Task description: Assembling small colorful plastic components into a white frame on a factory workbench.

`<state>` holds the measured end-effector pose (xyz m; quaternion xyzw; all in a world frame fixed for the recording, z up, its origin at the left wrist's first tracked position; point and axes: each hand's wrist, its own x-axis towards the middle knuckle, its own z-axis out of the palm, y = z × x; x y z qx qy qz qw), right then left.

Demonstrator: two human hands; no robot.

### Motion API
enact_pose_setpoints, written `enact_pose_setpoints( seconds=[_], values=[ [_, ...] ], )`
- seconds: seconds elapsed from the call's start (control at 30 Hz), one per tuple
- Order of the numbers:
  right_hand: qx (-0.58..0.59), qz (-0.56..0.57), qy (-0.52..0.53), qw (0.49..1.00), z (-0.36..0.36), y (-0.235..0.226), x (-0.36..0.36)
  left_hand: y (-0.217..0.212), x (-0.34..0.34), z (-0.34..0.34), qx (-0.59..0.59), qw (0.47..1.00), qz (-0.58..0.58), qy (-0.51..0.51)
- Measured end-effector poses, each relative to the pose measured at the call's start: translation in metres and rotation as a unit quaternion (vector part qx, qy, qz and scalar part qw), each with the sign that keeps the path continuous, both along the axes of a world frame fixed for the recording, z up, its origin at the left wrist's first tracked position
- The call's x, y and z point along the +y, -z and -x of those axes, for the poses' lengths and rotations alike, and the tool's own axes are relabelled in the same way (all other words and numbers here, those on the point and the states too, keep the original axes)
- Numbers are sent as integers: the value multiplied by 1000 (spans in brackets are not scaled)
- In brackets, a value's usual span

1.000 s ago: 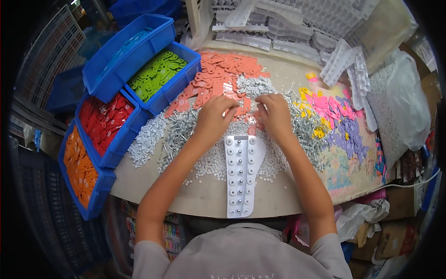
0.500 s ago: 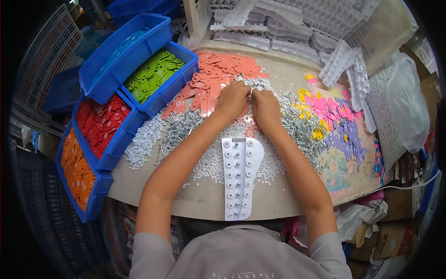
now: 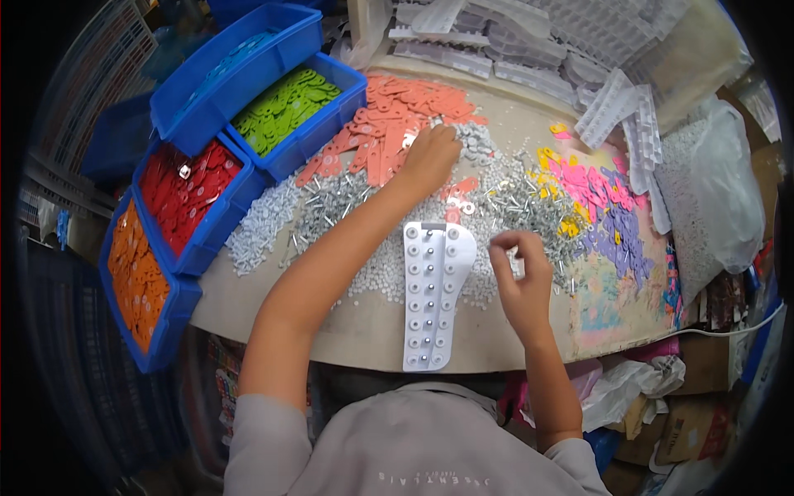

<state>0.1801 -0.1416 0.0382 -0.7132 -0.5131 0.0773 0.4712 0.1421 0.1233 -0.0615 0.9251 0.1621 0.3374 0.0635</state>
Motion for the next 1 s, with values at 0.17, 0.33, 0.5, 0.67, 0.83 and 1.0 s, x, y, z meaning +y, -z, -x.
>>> enact_pose_setpoints(
  seconds=[0.17,0.33,0.5,0.67,0.83,1.0],
  values=[
    [62,64,-60,994,42,-1,-50,-12,-1,5,5,1000,-22,4],
    [96,139,-137,976,60,6,-84,-80,-69,46,-90,923,373,43],
    [120,160,-150,968,69,22,-93,-104,-156,152,-86,843,525,76],
    [121,169,-161,965,74,18,-92,-89,-216,216,-40,769,638,-8],
    [53,156,-144,976,80,23,-91,-62,-243,228,-47,873,484,27],
    [85,116,-96,985,89,43,-99,-54,-256,221,-35,884,465,-3]
  ],
)
